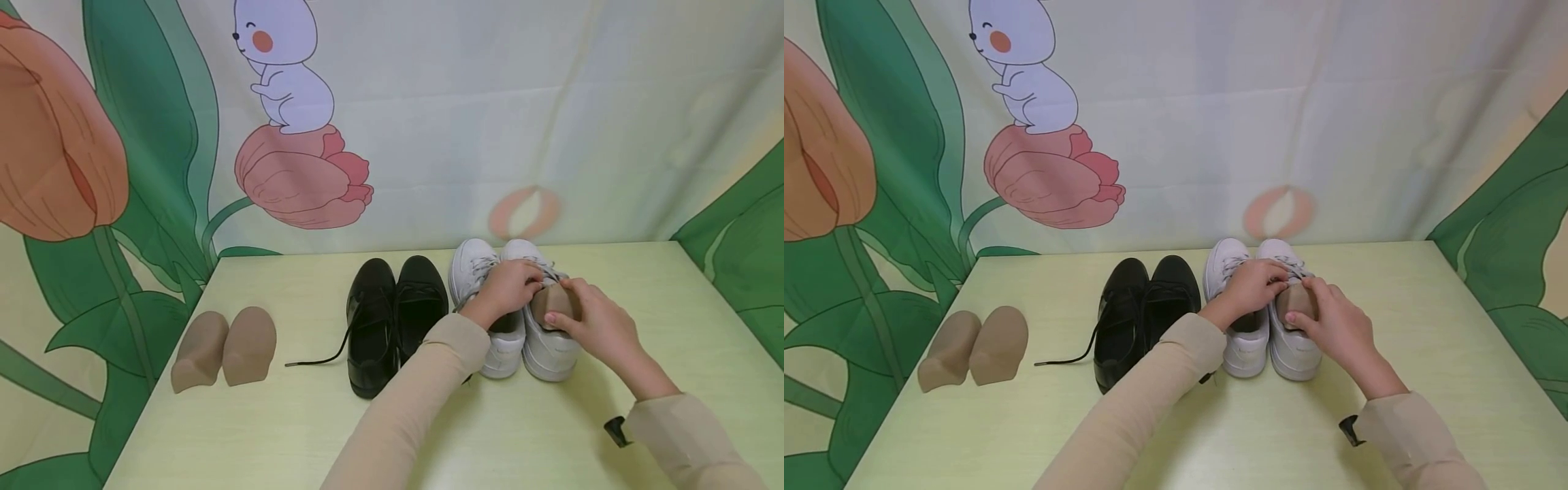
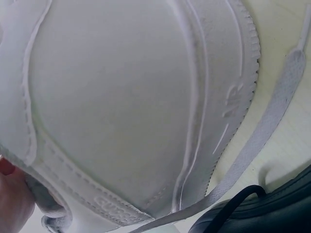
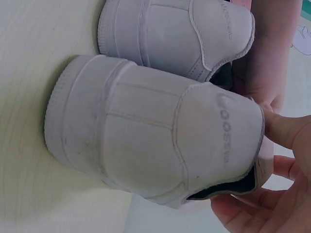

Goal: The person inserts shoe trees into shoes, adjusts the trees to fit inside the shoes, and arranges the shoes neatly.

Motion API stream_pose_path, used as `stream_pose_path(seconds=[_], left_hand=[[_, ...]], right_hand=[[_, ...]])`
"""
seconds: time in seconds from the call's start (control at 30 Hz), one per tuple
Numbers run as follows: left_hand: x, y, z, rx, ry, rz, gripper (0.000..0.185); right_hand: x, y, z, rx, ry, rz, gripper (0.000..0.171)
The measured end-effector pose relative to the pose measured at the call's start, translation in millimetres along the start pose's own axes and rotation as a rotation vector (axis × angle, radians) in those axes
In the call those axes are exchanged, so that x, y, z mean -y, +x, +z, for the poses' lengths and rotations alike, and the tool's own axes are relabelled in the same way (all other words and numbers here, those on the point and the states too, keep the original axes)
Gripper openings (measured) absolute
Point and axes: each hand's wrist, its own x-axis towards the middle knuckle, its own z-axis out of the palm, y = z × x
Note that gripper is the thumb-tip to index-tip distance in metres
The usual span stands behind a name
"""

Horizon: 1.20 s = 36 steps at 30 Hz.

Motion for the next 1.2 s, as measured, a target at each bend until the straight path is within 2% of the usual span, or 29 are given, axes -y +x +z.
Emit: stream_pose_path(seconds=[0.7,1.2], left_hand=[[-0.6,0.3,0.6,-0.003,-0.018,-0.019,0.018],[-0.8,-0.5,-0.7,0.001,-0.048,-0.025,0.016]], right_hand=[[-1,3,9,-0.061,0.05,0.014,0.053],[1,4,9,-0.041,0.048,0.033,0.052]])
